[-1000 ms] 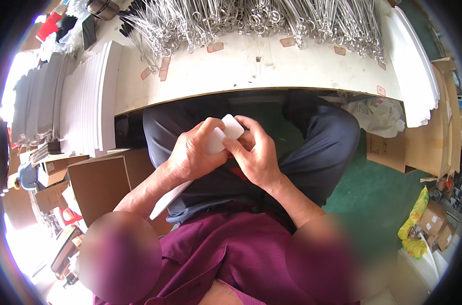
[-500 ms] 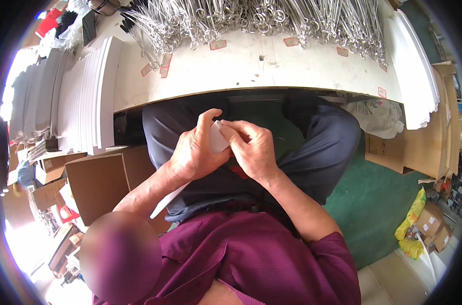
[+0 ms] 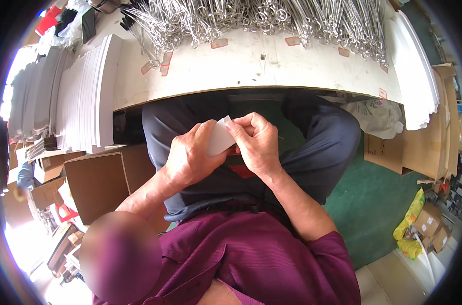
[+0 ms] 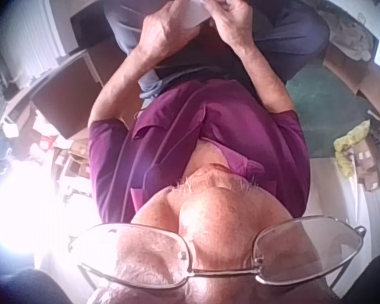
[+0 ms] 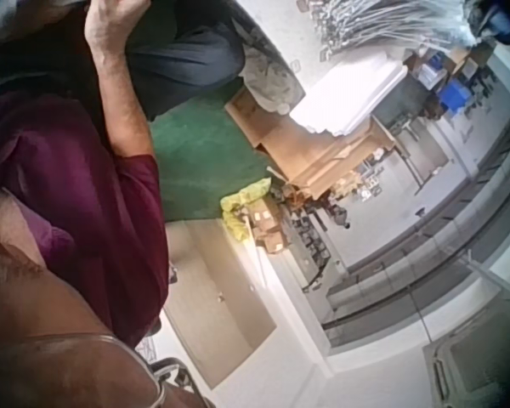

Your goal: The recorder is folding small white cardboard boxes and packing bundles of cleaning brushes into them.

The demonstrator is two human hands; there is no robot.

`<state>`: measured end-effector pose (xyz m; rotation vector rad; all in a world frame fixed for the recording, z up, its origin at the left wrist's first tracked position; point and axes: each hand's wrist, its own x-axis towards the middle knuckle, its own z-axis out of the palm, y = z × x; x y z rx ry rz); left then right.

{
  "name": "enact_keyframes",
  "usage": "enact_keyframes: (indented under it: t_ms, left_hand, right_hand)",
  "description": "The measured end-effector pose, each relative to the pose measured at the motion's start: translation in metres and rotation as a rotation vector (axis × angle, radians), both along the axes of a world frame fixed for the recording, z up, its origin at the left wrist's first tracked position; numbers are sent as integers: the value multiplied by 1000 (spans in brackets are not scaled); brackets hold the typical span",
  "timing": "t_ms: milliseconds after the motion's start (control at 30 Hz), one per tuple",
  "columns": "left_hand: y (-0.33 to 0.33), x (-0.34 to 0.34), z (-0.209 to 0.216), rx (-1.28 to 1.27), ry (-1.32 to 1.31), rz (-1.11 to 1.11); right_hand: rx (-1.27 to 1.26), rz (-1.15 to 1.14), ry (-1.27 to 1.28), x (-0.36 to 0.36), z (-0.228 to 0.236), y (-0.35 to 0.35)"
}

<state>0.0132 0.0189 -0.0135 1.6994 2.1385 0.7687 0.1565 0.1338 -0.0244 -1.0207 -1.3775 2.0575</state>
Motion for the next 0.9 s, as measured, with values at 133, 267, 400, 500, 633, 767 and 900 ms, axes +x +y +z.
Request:
enact_keyframes:
  t_ms: [133,267,400,500,633,767,900]
  left_hand:
    - [0,-1,9,-30,5,4]
    - [-3,-1,2,104,32,-25]
    - [-1,0,3,104,11,-30]
    - [-1,-1,4,102,14,-24]
    - [-3,-1,8,-16,-50,22]
    - [-2,-5,9,14,-102,59]
    - [-1,-7,13,3,-156,61]
  right_hand:
    - [-45,-13,17,2,-4,5]
    - [26,-16,-9,-1,1,-1]
    - [241,-100,2,-4,-5,-8]
    - [378,-119,-1,-6,-8,-10]
    - [425,-95,20,-5,-5,-9]
    - [536,-54,61,-5,6,-16]
    - [241,-16,100,-2,2,-16]
